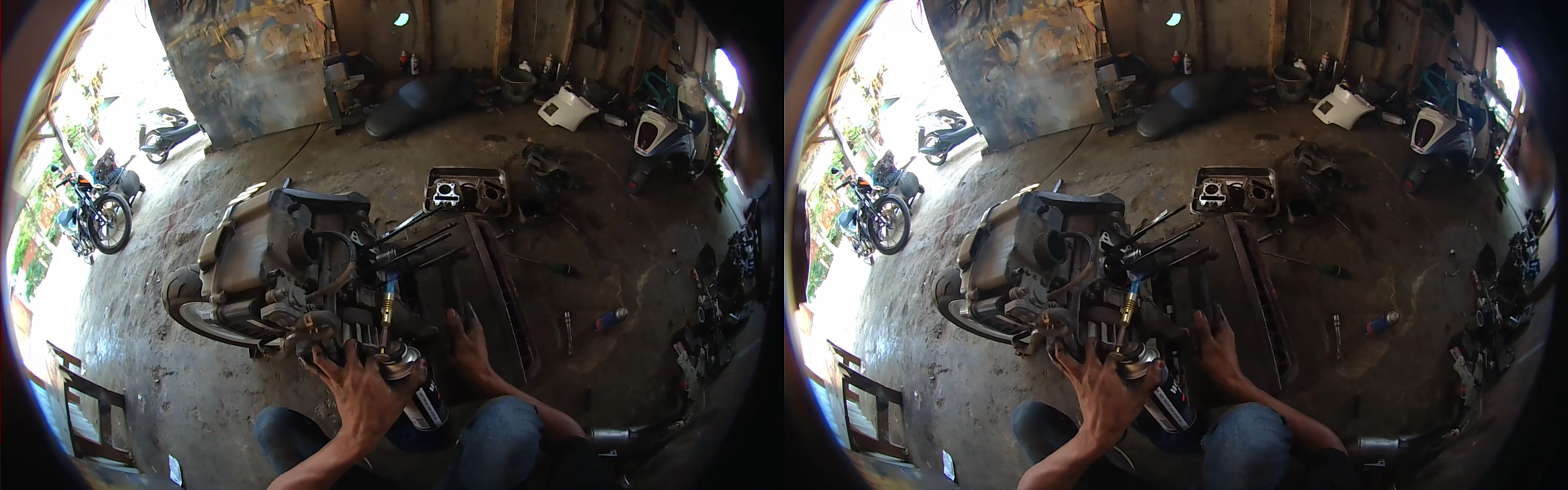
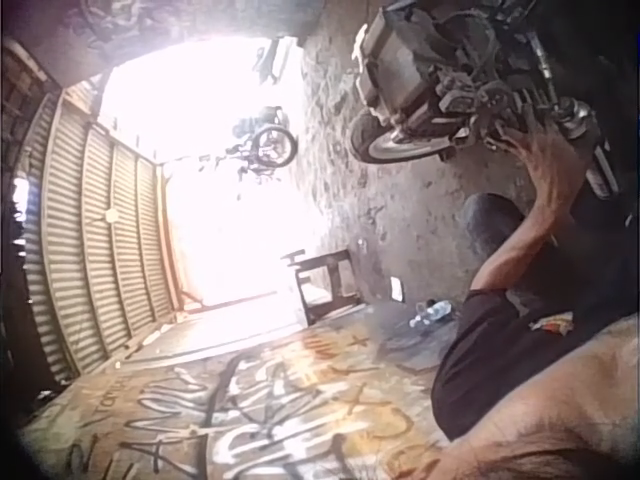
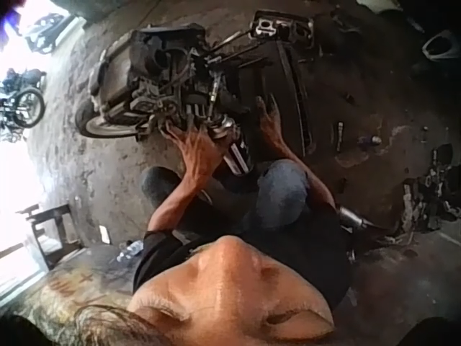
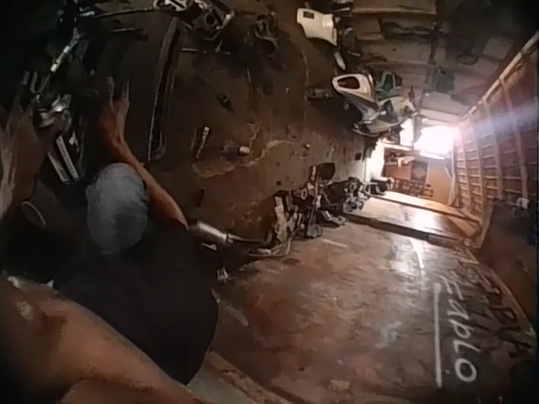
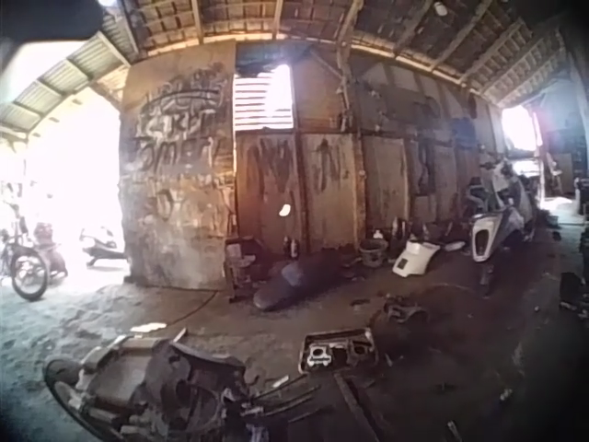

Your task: The recorder is disassembling or repairing a motorcycle engine, using a blow torch to heat components and a hammer to loosen them.

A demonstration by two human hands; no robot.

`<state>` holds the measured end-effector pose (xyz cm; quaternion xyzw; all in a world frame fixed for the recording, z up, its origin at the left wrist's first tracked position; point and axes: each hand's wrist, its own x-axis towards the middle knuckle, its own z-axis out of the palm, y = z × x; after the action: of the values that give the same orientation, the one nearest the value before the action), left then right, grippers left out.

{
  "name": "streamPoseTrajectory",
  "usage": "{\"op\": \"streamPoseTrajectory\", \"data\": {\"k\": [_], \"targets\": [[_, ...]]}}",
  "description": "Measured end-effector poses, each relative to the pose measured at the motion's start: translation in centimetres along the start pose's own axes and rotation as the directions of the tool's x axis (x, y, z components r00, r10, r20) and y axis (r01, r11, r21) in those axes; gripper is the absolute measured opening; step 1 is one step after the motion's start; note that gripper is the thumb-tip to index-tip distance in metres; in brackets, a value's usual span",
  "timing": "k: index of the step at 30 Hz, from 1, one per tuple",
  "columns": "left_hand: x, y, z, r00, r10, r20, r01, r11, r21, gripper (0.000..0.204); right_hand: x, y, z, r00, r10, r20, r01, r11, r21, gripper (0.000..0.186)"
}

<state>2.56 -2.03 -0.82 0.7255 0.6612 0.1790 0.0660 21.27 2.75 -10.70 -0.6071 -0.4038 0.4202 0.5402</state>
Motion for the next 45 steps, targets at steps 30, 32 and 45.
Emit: {"op": "streamPoseTrajectory", "data": {"k": [30, 32, 45], "targets": [[0.2, 0.1, -0.1, 0.998, 0.033, -0.055, -0.034, 0.999, -0.020, 0.058, -0.5, -4.5, -1.8, 0.997, 0.046, -0.065, -0.019, 0.929, 0.369, 0.026], [0.2, 0.1, 0.1, 0.998, 0.037, -0.056, -0.038, 0.999, -0.021, 0.058, -0.2, -3.6, -2.0, 0.994, -0.096, -0.045, 0.102, 0.983, 0.150, 0.028], [0.2, -0.5, 0.7, 0.995, 0.062, -0.084, -0.064, 0.998, -0.012, 0.075, 0.8, -4.2, -0.9, 0.994, -0.098, -0.055, 0.103, 0.990, 0.095, 0.045]]}}
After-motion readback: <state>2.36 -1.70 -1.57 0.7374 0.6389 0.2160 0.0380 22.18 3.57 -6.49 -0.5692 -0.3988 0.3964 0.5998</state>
